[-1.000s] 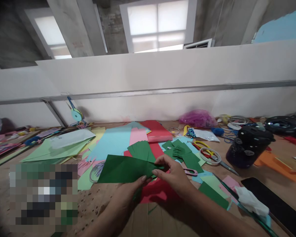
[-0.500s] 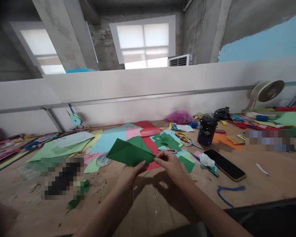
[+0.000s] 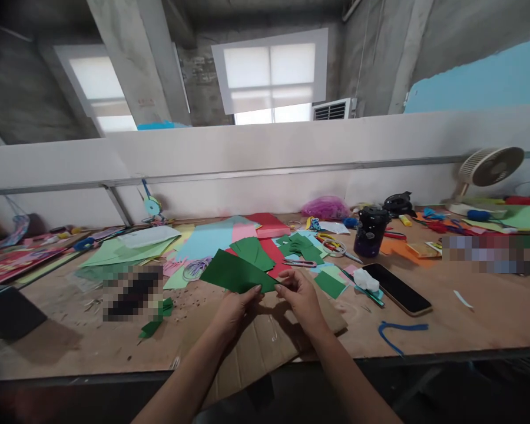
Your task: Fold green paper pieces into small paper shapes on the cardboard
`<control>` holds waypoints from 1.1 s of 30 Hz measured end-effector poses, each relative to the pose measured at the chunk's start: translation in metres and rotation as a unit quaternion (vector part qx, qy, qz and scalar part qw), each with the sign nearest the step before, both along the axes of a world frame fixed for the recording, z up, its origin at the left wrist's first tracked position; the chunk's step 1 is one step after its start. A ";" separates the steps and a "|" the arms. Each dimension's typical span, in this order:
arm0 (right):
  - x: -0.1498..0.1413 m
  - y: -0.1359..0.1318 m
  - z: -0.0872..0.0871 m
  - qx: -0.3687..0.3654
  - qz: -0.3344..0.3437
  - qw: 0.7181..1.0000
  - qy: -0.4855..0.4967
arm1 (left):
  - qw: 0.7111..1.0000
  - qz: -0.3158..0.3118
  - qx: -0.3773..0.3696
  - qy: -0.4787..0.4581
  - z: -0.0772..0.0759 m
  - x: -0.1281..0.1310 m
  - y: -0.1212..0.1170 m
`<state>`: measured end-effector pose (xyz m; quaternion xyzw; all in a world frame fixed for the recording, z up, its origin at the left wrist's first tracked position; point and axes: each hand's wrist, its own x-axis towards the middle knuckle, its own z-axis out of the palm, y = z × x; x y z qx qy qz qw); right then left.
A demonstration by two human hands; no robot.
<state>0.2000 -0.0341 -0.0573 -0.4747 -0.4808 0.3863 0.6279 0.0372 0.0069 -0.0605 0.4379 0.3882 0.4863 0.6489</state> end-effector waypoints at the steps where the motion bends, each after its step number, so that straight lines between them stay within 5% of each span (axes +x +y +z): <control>1: 0.003 -0.001 0.000 0.000 -0.001 1.000 -0.020 | 1.000 -0.002 -0.008 0.018 0.000 -0.001 0.000; 5: 0.028 -0.020 0.000 -0.021 -0.052 0.975 -0.214 | 0.995 -0.011 -0.030 0.091 0.003 -0.003 -0.004; 10: 0.073 -0.062 -0.004 -0.112 -0.159 0.859 -0.473 | 0.989 -0.022 -0.027 0.146 0.008 -0.003 -0.007; 17: 0.086 -0.105 -0.009 -0.168 -0.119 0.857 -0.472 | 0.988 -0.028 -0.116 0.094 0.005 0.007 -0.012; 21: 0.079 -0.107 0.004 -0.133 -0.141 0.839 -0.508 | 0.986 0.002 -0.161 0.048 0.009 0.014 -0.017; 24: 0.065 -0.087 0.018 -0.077 -0.167 0.868 -0.461 | 0.990 0.011 -0.142 0.026 0.008 0.019 -0.015; 28: 0.036 -0.045 0.019 -0.052 -0.064 0.966 -0.246 | 0.998 -0.012 -0.070 -0.001 0.002 0.018 -0.009; 33: 0.014 -0.025 0.000 -0.071 -0.016 0.994 -0.084 | 0.998 -0.038 -0.036 0.018 0.007 0.011 -0.011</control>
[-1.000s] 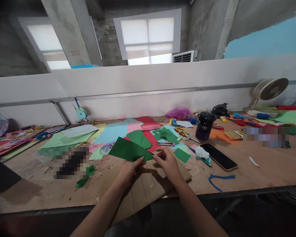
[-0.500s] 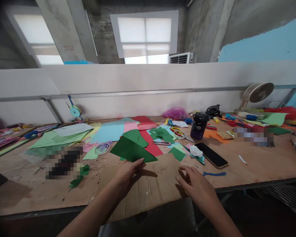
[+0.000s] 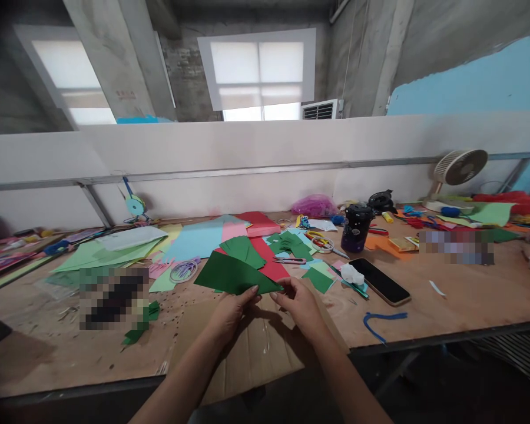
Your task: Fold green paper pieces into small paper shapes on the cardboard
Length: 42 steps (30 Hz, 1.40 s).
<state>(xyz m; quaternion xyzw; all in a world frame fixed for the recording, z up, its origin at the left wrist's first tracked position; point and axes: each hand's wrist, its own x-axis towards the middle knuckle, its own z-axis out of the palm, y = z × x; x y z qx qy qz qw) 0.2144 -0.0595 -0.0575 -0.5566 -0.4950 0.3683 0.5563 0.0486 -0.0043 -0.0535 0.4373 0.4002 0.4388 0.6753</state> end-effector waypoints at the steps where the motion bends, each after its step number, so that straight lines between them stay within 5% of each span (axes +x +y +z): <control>1: -0.001 -0.001 -0.002 0.001 0.001 1.000 0.014 | 1.000 0.000 0.004 0.010 0.002 -0.001 -0.001; 28: 0.004 -0.008 -0.005 0.038 -0.014 0.999 -0.010 | 0.996 -0.018 0.027 0.087 0.008 -0.001 -0.003; 42: 0.006 -0.006 -0.009 0.018 -0.037 0.999 -0.015 | 0.998 -0.047 0.011 0.035 -0.004 -0.001 0.000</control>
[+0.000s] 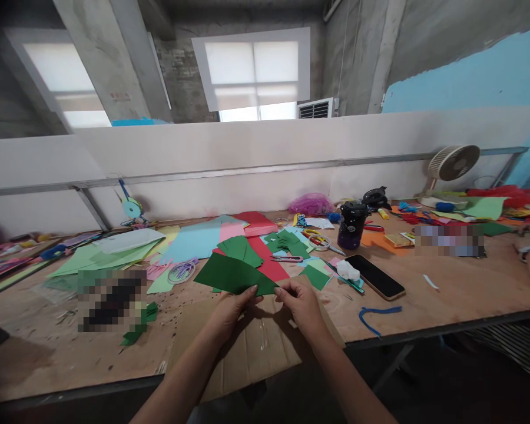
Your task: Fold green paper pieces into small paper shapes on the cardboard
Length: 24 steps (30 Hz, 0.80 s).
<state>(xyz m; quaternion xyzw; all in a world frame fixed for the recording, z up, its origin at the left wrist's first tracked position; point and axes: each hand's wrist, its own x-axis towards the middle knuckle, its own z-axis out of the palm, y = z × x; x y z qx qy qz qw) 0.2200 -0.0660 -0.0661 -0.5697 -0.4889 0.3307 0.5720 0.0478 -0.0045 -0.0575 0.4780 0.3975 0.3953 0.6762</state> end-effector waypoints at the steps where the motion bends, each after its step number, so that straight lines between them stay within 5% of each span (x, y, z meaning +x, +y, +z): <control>1: 0.000 0.001 -0.001 0.002 -0.001 1.000 0.006 | 1.000 0.001 -0.001 0.000 -0.002 0.000 0.001; 12: 0.002 0.002 -0.003 0.026 -0.013 1.000 0.008 | 0.997 -0.066 0.043 -0.017 0.017 0.000 -0.007; 24: -0.002 -0.003 0.004 0.028 0.006 0.999 0.016 | 0.999 -0.042 0.024 -0.003 0.005 0.001 0.000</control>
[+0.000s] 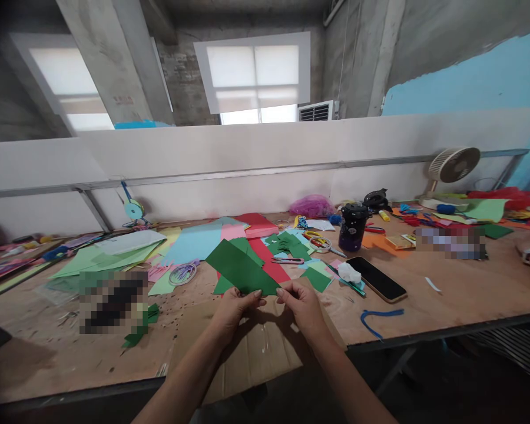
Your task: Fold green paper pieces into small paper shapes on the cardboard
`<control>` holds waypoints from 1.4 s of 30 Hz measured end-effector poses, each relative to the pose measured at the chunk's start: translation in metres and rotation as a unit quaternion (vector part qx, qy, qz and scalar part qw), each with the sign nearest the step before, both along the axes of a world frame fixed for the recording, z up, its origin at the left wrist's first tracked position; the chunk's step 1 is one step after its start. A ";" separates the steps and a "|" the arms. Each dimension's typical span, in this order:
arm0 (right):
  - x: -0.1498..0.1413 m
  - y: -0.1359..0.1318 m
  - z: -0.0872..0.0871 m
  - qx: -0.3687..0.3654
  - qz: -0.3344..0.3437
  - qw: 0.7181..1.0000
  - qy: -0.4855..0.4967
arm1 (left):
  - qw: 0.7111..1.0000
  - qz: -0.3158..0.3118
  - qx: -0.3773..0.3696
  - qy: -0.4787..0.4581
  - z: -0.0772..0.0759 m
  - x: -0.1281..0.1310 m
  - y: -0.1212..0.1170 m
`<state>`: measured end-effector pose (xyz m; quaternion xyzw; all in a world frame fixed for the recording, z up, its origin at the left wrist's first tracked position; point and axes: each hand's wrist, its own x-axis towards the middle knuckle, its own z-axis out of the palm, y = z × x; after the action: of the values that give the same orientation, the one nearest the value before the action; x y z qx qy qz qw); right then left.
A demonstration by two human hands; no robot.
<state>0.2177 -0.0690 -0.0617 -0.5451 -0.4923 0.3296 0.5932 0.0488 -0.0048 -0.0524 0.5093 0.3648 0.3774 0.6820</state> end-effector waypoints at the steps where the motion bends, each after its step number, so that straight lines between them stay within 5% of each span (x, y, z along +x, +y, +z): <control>1: 0.000 0.000 0.001 0.001 0.000 1.000 -0.003 | 1.000 0.000 0.000 -0.002 0.001 0.000 -0.001; 25: -0.012 0.000 0.002 -0.028 0.056 0.997 -0.040 | 0.998 0.019 0.044 0.027 -0.003 0.007 -0.002; 38: 0.002 0.001 -0.007 -0.005 -0.018 0.996 0.089 | 0.998 0.055 -0.003 -0.044 -0.004 0.002 0.005; 42: -0.002 -0.001 0.000 -0.015 -0.008 0.995 0.098 | 0.999 0.045 0.004 -0.003 -0.003 0.003 0.003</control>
<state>0.2160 -0.0696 -0.0615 -0.5226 -0.4223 0.3840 0.6333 0.0521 -0.0023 -0.0558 0.4939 0.3834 0.4106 0.6637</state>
